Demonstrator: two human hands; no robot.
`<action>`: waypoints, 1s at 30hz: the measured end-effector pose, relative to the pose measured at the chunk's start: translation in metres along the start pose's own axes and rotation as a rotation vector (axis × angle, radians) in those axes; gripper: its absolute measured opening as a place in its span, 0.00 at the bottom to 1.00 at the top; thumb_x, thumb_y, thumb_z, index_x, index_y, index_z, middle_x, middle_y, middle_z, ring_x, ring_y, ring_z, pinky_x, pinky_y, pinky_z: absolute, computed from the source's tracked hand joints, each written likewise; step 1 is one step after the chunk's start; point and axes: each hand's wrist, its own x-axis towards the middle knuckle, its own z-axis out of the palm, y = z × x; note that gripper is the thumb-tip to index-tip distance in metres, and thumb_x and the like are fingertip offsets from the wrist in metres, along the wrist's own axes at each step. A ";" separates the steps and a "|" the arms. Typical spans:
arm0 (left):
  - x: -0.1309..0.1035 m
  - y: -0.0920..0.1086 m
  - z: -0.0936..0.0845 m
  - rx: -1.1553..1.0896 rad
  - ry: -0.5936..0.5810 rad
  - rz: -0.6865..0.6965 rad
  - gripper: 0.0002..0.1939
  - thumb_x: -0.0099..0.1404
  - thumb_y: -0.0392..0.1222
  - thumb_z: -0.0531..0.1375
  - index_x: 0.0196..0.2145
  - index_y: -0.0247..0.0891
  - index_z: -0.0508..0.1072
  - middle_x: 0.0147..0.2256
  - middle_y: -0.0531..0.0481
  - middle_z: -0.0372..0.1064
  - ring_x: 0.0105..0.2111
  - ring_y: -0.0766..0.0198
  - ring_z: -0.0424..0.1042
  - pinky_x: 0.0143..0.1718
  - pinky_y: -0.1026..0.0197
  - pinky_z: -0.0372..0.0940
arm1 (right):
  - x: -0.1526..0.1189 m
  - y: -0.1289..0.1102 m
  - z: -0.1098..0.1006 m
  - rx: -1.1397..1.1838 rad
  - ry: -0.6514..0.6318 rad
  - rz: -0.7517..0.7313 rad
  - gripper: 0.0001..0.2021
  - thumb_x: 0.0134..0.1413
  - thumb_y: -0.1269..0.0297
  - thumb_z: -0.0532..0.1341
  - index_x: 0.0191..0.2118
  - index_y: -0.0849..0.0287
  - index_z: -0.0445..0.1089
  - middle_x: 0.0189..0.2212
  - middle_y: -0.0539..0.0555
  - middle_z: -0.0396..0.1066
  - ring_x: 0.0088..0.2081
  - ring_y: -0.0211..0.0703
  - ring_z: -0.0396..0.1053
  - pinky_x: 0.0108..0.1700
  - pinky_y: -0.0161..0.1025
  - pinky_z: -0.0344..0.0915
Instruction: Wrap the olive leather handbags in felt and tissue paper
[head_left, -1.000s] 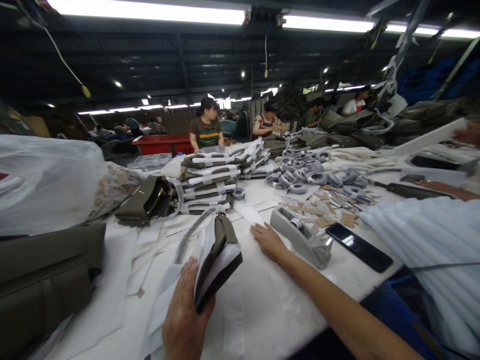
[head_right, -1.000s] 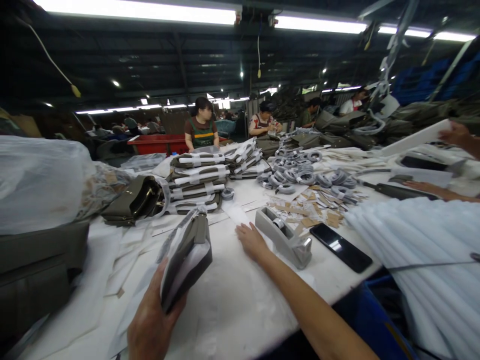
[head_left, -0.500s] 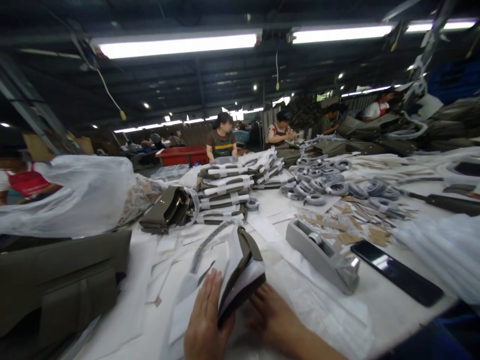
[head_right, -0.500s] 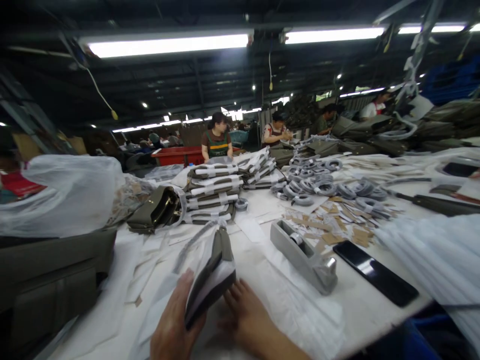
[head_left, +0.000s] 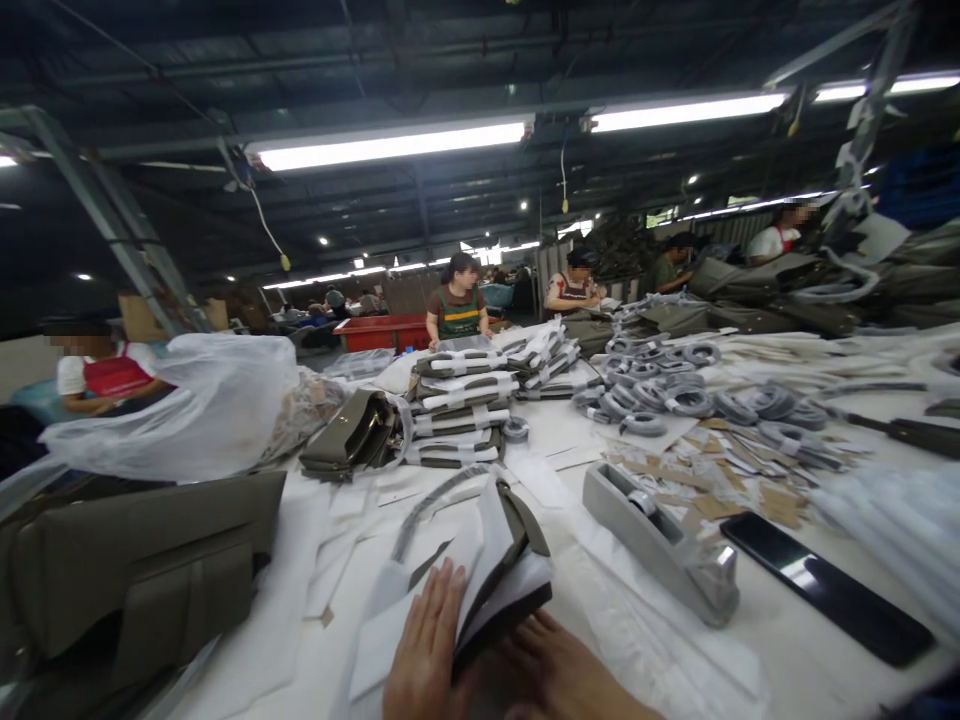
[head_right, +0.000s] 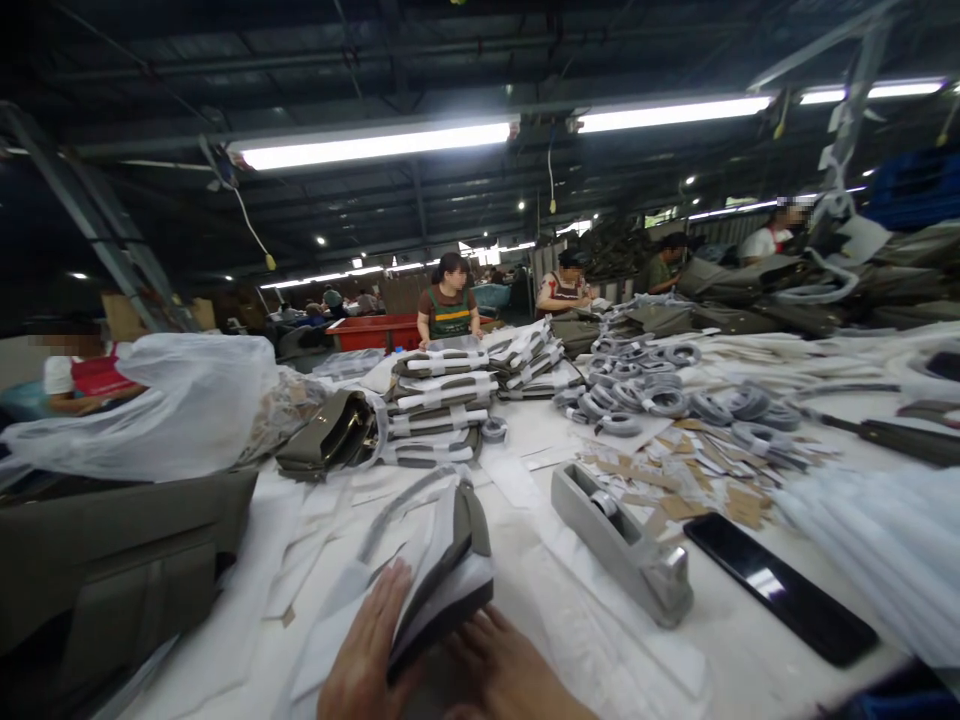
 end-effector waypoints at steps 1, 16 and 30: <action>0.000 0.001 0.000 0.007 -0.005 -0.011 0.36 0.66 0.35 0.54 0.69 0.41 0.49 0.64 0.44 0.60 0.64 0.53 0.60 0.62 0.52 0.62 | -0.002 -0.004 -0.001 0.038 -0.043 -0.024 0.33 0.62 0.46 0.59 0.67 0.54 0.57 0.64 0.59 0.61 0.66 0.54 0.56 0.66 0.51 0.56; 0.020 0.001 -0.037 -0.105 -0.074 -0.205 0.40 0.66 0.36 0.61 0.69 0.47 0.47 0.63 0.43 0.61 0.61 0.51 0.64 0.59 0.48 0.65 | -0.019 -0.003 -0.004 0.157 -0.160 0.091 0.29 0.64 0.52 0.58 0.68 0.54 0.56 0.66 0.59 0.58 0.68 0.51 0.53 0.68 0.54 0.50; -0.012 0.021 -0.017 0.151 -0.155 0.310 0.29 0.67 0.27 0.52 0.64 0.42 0.61 0.62 0.46 0.63 0.64 0.51 0.58 0.63 0.45 0.58 | -0.032 -0.055 -0.096 0.261 0.391 0.095 0.08 0.65 0.69 0.56 0.39 0.57 0.72 0.33 0.55 0.76 0.37 0.41 0.75 0.41 0.35 0.71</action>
